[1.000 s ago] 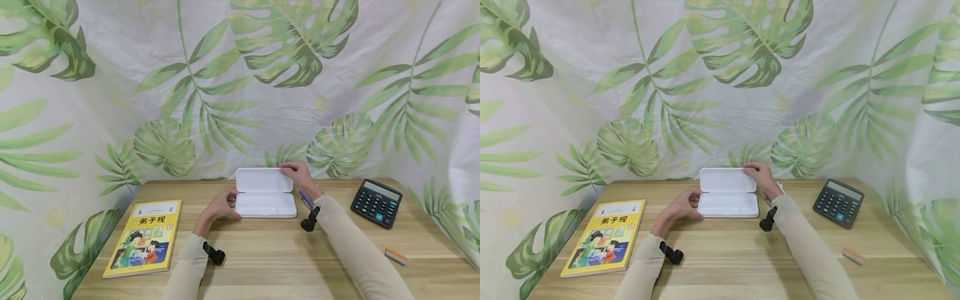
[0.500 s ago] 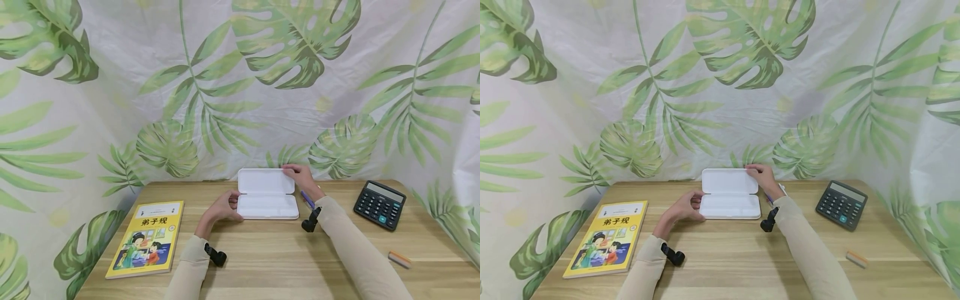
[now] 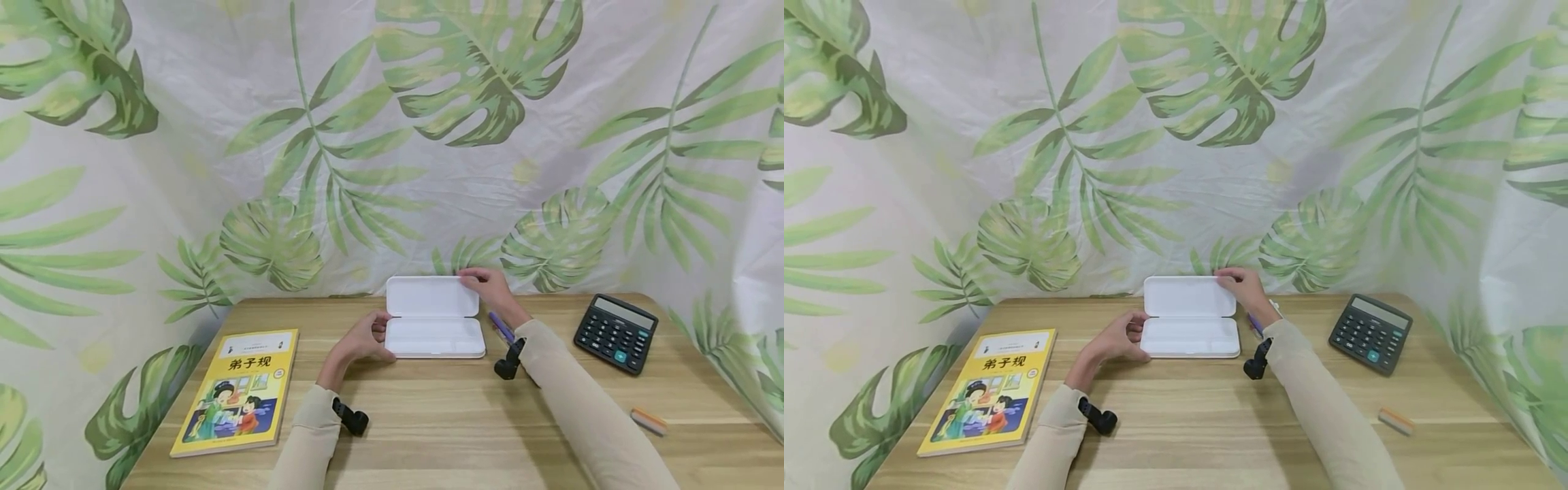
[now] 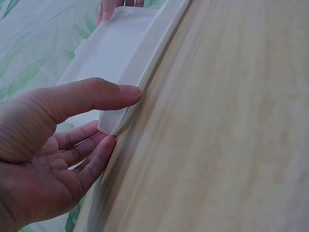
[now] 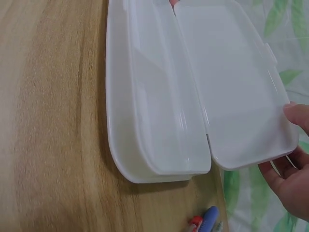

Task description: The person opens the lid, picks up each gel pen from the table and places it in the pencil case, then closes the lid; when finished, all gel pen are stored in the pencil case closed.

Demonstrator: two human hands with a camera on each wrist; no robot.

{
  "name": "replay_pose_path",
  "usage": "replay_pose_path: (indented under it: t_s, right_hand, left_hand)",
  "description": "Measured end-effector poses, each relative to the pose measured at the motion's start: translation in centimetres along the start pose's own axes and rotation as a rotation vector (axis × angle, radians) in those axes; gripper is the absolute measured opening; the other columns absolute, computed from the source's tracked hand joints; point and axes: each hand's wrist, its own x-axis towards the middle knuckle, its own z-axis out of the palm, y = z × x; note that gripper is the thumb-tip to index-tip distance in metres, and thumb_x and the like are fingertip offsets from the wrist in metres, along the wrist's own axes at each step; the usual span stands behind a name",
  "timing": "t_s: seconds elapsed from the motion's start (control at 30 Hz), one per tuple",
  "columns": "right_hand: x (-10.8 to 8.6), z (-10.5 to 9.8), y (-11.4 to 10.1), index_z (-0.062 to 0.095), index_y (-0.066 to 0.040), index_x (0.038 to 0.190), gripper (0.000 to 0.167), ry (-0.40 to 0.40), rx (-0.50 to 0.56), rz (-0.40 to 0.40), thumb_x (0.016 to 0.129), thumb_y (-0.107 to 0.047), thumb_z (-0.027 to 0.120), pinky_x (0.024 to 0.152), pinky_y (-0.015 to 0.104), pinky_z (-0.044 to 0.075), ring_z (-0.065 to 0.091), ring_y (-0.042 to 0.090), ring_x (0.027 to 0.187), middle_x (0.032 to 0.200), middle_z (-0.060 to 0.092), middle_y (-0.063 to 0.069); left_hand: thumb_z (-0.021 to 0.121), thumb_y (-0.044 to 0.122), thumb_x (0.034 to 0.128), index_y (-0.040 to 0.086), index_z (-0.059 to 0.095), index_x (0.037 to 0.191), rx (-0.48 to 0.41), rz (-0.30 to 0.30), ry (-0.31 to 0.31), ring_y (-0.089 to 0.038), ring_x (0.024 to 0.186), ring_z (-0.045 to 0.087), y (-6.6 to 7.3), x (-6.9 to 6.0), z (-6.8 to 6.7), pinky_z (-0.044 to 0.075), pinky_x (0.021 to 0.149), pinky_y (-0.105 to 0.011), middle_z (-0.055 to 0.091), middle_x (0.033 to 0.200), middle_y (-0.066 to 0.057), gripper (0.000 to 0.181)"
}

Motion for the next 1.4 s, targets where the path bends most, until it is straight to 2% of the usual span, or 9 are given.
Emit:
replay_pose_path:
  t_s: [0.3, 0.57, 0.67, 0.9, 1.0, 1.1, 1.17, 1.33, 1.4]
  right_hand:
    - [-0.7, -0.8, -0.8, 0.065, 0.004, 0.131, 0.035, -0.043, -0.101, -0.066, 0.101, -0.014, 0.063, 0.096, 0.035, 0.054, 0.063, 0.031, 0.116, 0.133, 0.066, 0.022]
    - [-2.1, -2.8, -2.4, 0.061, 0.004, 0.136, 0.04, -0.106, -0.156, -0.108, 0.102, -0.017, 0.061, 0.101, 0.049, 0.051, 0.064, 0.037, 0.116, 0.13, 0.066, 0.024]
    - [-2.7, -3.9, -2.8, 0.06, 0.003, 0.137, 0.041, -0.12, -0.167, -0.112, 0.102, -0.018, 0.062, 0.1, 0.049, 0.052, 0.064, 0.037, 0.116, 0.131, 0.065, 0.026]
    - [-4.3, -6.9, -2.5, 0.06, 0.001, 0.138, 0.043, -0.143, -0.162, -0.061, 0.102, -0.02, 0.063, 0.089, 0.03, 0.056, 0.064, 0.035, 0.117, 0.135, 0.062, 0.027]
    - [-5.3, -8.1, -2.2, 0.058, 0.004, 0.139, 0.044, -0.171, -0.153, -0.029, 0.102, -0.019, 0.063, 0.092, 0.033, 0.057, 0.066, 0.024, 0.109, 0.135, 0.061, 0.029]
    - [-6.1, -9.2, -1.6, 0.057, 0.006, 0.139, 0.044, -0.199, -0.148, -0.001, 0.101, -0.017, 0.063, 0.097, 0.046, 0.056, 0.066, 0.013, 0.103, 0.133, 0.06, 0.031]
    - [-6.7, -9.9, -1.3, 0.055, 0.008, 0.139, 0.044, -0.213, -0.132, 0.018, 0.101, -0.014, 0.062, 0.098, 0.051, 0.055, 0.066, 0.017, 0.105, 0.133, 0.058, 0.033]
    - [-7.8, -11.4, 0.0, 0.055, 0.01, 0.138, 0.044, -0.21, -0.124, 0.075, 0.1, -0.01, 0.064, 0.093, 0.05, 0.058, 0.066, 0.029, 0.109, 0.13, 0.059, 0.034]
    - [-8.1, -11.9, 0.7, 0.054, 0.01, 0.138, 0.046, -0.207, -0.133, 0.092, 0.098, -0.009, 0.066, 0.091, 0.049, 0.059, 0.067, 0.027, 0.107, 0.128, 0.06, 0.033]
  left_hand:
    - [0.092, -0.003, 0.0643, 0.001, 0.05, 0.137, -0.002, -0.004, -0.021, -0.032, 0.126, 0.054, -0.1, -0.1, 0.0, 0.048, 0.109, -0.044, 0.055, 0.136, -0.019, 0.085]
    - [0.09, -0.003, 0.0663, -0.001, 0.048, 0.137, -0.018, 0.023, -0.046, -0.035, 0.126, 0.053, -0.2, 0.0, -0.3, 0.047, 0.11, -0.047, 0.054, 0.136, -0.022, 0.082]
    - [0.089, -0.003, 0.0677, -0.003, 0.046, 0.139, -0.022, 0.038, -0.061, -0.036, 0.124, 0.054, -0.2, 0.1, -0.5, 0.049, 0.107, -0.047, 0.053, 0.135, -0.025, 0.083]
    - [0.085, -0.006, 0.0709, -0.006, 0.043, 0.144, -0.04, 0.031, -0.079, -0.042, 0.122, 0.06, 0.6, -0.1, -0.7, 0.052, 0.102, -0.045, 0.055, 0.136, -0.032, 0.085]
    - [0.084, -0.007, 0.0706, -0.006, 0.044, 0.144, -0.028, 0.027, -0.073, -0.04, 0.122, 0.059, 0.7, -0.1, -0.7, 0.052, 0.103, -0.044, 0.056, 0.136, -0.03, 0.084]
    - [0.083, -0.009, 0.0695, -0.008, 0.045, 0.143, -0.02, 0.034, -0.074, -0.039, 0.119, 0.061, 1.0, -0.1, -0.6, 0.053, 0.1, -0.042, 0.056, 0.133, -0.03, 0.083]
    - [0.083, -0.009, 0.069, -0.008, 0.045, 0.143, -0.016, 0.033, -0.075, -0.038, 0.117, 0.062, 1.2, -0.1, -0.6, 0.053, 0.099, -0.042, 0.056, 0.133, -0.03, 0.083]
    - [0.084, -0.008, 0.0691, -0.007, 0.047, 0.142, 0.006, 0.035, -0.078, -0.038, 0.117, 0.062, 1.3, 0.1, -0.5, 0.052, 0.102, -0.045, 0.056, 0.133, -0.029, 0.082]
    - [0.084, -0.008, 0.0691, -0.008, 0.047, 0.142, 0.018, 0.045, -0.085, -0.039, 0.117, 0.062, 1.3, 0.2, -0.4, 0.052, 0.102, -0.046, 0.056, 0.132, -0.03, 0.082]
